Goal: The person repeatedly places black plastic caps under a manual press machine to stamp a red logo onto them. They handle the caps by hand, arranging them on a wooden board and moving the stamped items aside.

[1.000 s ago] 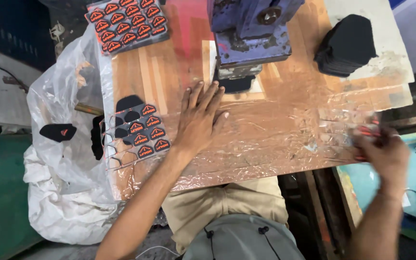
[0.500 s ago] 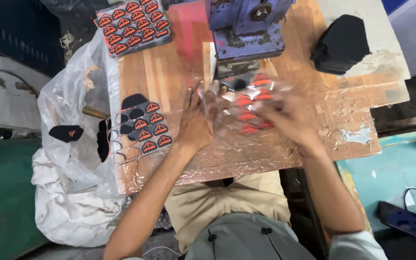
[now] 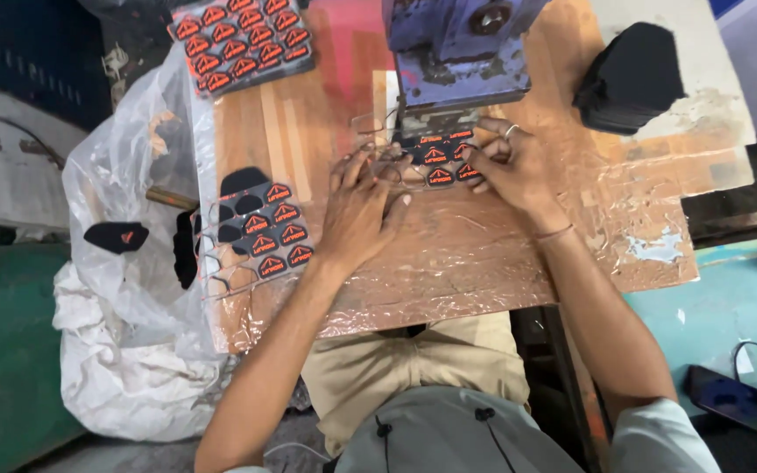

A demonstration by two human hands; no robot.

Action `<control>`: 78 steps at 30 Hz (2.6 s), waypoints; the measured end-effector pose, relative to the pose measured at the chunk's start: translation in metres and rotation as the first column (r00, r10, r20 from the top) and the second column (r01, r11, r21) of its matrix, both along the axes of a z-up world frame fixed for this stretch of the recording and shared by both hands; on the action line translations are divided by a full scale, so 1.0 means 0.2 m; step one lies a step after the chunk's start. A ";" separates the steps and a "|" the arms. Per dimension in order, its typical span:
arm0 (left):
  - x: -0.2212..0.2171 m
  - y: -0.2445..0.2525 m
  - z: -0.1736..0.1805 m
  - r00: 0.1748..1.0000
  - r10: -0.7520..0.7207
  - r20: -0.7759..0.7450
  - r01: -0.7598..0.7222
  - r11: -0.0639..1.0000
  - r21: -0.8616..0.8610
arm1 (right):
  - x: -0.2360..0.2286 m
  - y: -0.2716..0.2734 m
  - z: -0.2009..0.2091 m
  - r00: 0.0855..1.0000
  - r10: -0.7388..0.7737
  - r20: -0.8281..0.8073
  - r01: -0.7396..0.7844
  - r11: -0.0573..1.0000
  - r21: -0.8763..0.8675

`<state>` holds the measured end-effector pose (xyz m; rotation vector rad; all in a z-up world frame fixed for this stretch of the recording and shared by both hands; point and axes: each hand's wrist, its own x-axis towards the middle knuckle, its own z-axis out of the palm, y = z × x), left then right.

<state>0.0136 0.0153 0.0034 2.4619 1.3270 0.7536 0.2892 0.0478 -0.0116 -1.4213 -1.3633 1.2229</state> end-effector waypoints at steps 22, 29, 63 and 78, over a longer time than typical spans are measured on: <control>0.03 0.01 -0.02 0.999 0.008 -0.053 -0.007 1.000 0.021 | -0.05 -0.06 0.08 0.996 -0.066 0.068 0.059 0.993 0.099; 0.04 0.01 -0.01 0.999 0.019 -0.035 -0.019 1.000 0.025 | -0.04 -0.04 0.06 0.999 -0.044 0.021 0.042 0.993 0.114; -0.13 -0.04 0.18 0.968 0.029 0.249 -0.001 0.994 -0.112 | -0.31 -0.42 0.30 0.803 0.010 0.596 -0.352 0.814 0.461; 0.02 -0.19 0.17 0.983 -0.164 0.078 0.170 0.981 -0.091 | 0.18 -0.86 0.43 0.934 -0.126 0.335 0.080 0.986 0.146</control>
